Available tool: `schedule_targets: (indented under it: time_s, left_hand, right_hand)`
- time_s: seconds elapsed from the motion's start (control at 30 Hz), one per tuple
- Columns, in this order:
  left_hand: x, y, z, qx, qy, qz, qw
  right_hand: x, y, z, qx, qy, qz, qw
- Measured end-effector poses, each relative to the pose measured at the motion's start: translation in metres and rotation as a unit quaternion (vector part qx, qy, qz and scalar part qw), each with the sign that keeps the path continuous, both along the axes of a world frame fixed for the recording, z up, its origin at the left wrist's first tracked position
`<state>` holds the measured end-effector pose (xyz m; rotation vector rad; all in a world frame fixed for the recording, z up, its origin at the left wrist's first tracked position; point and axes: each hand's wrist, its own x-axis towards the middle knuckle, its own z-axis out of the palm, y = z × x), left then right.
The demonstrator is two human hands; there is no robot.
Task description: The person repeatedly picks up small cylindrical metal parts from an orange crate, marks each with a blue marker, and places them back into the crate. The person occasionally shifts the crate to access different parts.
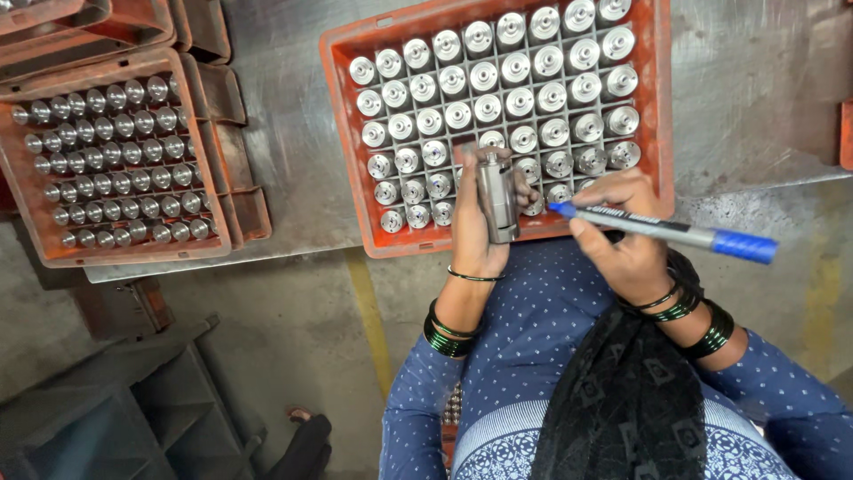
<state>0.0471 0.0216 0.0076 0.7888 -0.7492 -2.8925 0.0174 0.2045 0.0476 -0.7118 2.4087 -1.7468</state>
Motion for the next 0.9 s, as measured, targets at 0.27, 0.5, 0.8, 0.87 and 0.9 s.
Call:
schedule_targets:
  time_s: [0.27, 0.5, 0.8, 0.87, 0.9]
  left_hand:
    - [0.003, 0.008, -0.002, 0.067, 0.022, 0.007, 0.997]
    - [0.001, 0.016, 0.002, 0.016, -0.001, 0.016, 1.0]
    - [-0.005, 0.01, 0.001, 0.037, -0.011, -0.003, 0.999]
    - [-0.006, 0.009, 0.0, 0.053, 0.007, 0.008, 0.999]
    - [-0.007, 0.009, 0.0, 0.043, -0.008, 0.006, 0.999]
  right_hand:
    - [-0.004, -0.022, 0.031, 0.03, 0.133, 0.052, 0.989]
    - [-0.007, -0.028, 0.036, 0.066, 0.231, 0.048, 0.969]
    - [-0.014, -0.024, 0.028, 0.054, 0.197, 0.027, 0.978]
    - [-0.009, -0.025, 0.027, 0.052, 0.206, 0.042, 0.976]
    - [-0.008, -0.025, 0.028, 0.055, 0.209, 0.049, 0.975]
